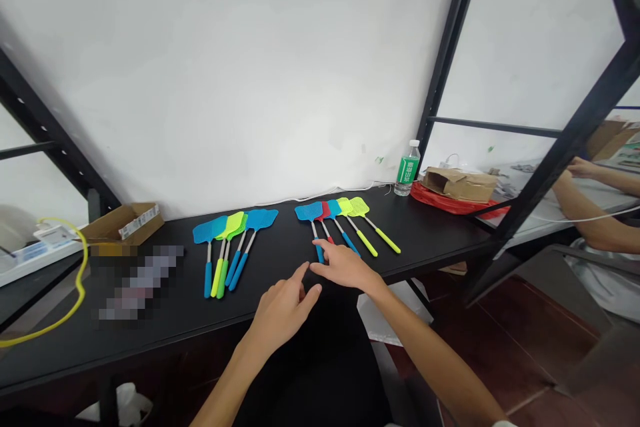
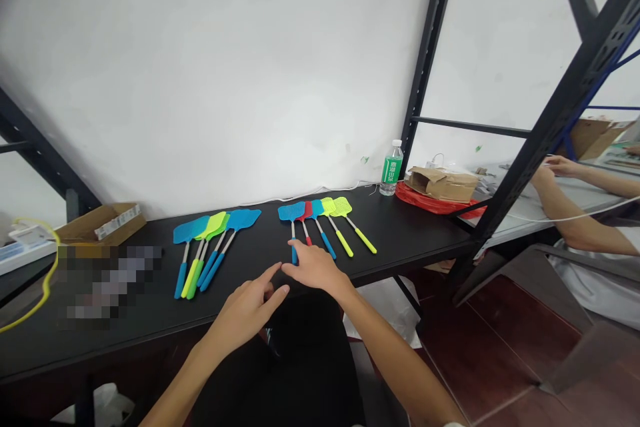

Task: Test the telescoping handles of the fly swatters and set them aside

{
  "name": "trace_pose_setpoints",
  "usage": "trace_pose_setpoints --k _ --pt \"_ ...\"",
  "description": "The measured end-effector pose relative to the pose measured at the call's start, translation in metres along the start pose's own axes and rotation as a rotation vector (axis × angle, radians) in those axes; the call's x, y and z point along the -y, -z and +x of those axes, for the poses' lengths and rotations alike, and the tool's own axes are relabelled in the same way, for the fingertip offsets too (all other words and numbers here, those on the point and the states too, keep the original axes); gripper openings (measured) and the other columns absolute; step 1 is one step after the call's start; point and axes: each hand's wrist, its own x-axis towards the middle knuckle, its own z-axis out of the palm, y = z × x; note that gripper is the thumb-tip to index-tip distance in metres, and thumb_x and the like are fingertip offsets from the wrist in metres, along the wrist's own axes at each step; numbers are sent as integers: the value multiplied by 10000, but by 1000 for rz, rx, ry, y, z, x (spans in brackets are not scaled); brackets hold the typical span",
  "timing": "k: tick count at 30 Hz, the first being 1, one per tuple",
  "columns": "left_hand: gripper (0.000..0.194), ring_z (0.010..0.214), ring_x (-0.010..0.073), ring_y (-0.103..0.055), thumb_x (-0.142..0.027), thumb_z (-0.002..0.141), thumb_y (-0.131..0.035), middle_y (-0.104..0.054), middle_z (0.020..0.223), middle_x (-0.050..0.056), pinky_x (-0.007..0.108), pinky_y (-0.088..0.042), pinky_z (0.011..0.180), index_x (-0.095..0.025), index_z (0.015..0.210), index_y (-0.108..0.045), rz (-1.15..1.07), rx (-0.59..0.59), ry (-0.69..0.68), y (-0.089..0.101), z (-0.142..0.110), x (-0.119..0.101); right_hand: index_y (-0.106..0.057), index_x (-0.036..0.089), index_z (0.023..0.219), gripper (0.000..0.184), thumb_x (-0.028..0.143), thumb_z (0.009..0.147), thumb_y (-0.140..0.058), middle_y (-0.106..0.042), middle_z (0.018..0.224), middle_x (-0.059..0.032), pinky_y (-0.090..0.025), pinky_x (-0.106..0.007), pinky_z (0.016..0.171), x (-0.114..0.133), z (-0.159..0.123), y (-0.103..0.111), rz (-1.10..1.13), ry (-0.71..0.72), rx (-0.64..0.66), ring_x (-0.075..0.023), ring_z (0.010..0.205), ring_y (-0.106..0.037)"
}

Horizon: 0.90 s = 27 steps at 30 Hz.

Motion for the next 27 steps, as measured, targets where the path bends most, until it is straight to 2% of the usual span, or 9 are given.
trace_pose_setpoints --k 5,10,12,15,18,20,22,27 --pt "584 769 238 -676 -520 964 -362 -710 785 31 285 -379 619 -241 1462 -482 8 -1 -30 1 0 3 -526 241 1384 539 445 886 -556 -702 1047 -86 -378 -322 704 9 -7 3 -231 -42 -63 -269 959 -644" --pt "518 763 221 -664 -516 958 -391 -700 780 20 286 -414 646 -259 1366 -580 -17 -63 -49 9 3 13 -562 260 1319 457 465 911 -540 -715 999 -71 -375 -313 678 9 -8 7 -253 -50 -85 -252 932 -656" --pt "506 842 223 -671 -518 958 -394 -720 879 38 299 -453 705 -246 1328 -606 -32 -131 -44 15 6 21 -575 264 1302 448 475 908 -544 -721 953 -58 -371 -312 667 8 -8 8 -239 -43 -76 -251 916 -658" --pt "497 1108 263 -626 -490 956 -404 -693 1187 95 357 -459 916 -208 1300 -626 66 -250 -17 25 11 40 -594 259 1289 441 474 908 -544 -723 913 -51 -370 -313 659 8 -8 7 -218 -35 -56 -250 907 -659" --pt "530 1236 353 -548 -467 942 -422 -597 1370 159 474 -407 1017 -156 1328 -610 296 -306 133 31 14 59 -597 256 1300 441 459 912 -543 -722 883 -46 -372 -312 664 9 -8 6 -195 -29 -36 -245 899 -657" --pt "541 1210 395 -554 -458 929 -439 -608 1346 183 526 -412 993 -139 1333 -606 418 -302 241 33 14 67 -599 254 1301 439 450 913 -543 -722 865 -43 -370 -312 666 11 -8 6 -182 -24 -23 -246 910 -656" --pt "506 1174 399 -569 -433 921 -454 -643 1279 183 530 -427 965 -146 1301 -626 494 -296 276 32 13 70 -605 249 1294 435 449 912 -543 -723 859 -43 -366 -312 662 13 -9 7 -173 -20 -19 -249 919 -657" --pt "455 1029 359 -642 -364 928 -446 -669 1160 187 436 -498 813 -141 1294 -600 525 -336 282 25 15 66 -620 245 1283 430 445 910 -541 -728 843 -36 -359 -313 641 13 -8 8 -160 -26 -30 -234 860 -662"
